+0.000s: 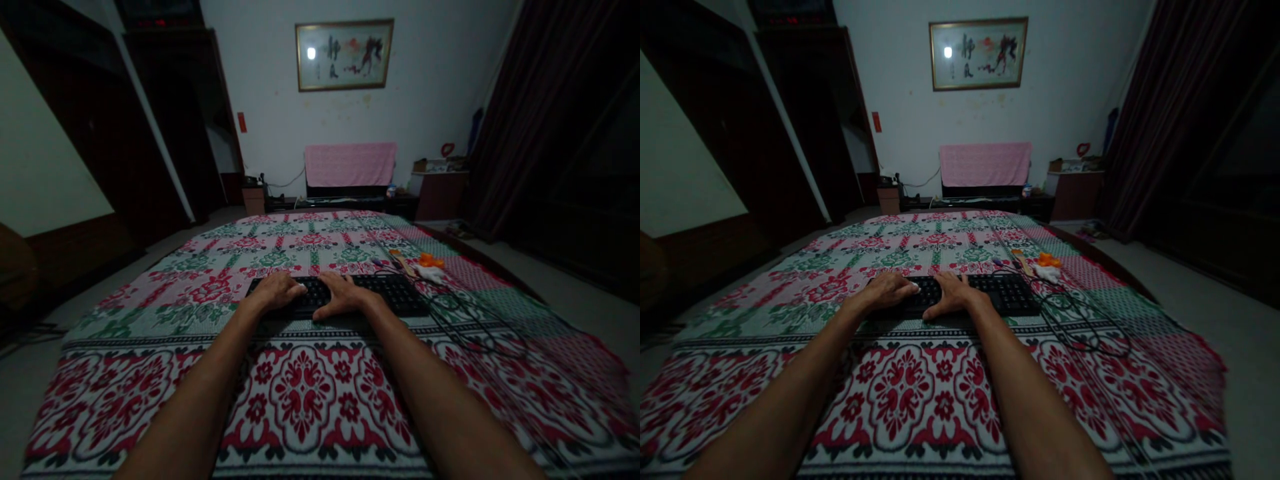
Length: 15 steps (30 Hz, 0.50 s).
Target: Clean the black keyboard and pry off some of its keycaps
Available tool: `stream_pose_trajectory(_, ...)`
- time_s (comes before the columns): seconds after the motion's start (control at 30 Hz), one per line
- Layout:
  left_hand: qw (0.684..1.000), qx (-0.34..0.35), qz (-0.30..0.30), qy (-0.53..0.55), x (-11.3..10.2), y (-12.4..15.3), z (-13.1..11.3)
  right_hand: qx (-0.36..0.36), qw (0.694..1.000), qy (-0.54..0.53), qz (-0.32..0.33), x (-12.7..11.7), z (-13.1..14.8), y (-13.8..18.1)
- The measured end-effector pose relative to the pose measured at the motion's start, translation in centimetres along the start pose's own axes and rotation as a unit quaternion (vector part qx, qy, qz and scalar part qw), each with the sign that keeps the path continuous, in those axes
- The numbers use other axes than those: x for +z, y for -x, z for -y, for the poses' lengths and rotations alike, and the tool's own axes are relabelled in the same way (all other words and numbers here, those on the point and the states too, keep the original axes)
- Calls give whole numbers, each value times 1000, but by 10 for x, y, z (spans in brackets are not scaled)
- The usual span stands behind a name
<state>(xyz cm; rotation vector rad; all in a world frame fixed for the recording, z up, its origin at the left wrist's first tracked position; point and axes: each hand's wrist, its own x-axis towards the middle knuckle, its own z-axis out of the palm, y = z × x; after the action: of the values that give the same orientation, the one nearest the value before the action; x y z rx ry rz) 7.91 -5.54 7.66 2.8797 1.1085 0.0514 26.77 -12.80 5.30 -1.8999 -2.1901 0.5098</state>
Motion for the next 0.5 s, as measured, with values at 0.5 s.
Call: stream_pose_trajectory(0.5, 989, -137, -57, 26, 10, -4, 3, -10, 1000, -17, -9, 5, -5, 1)
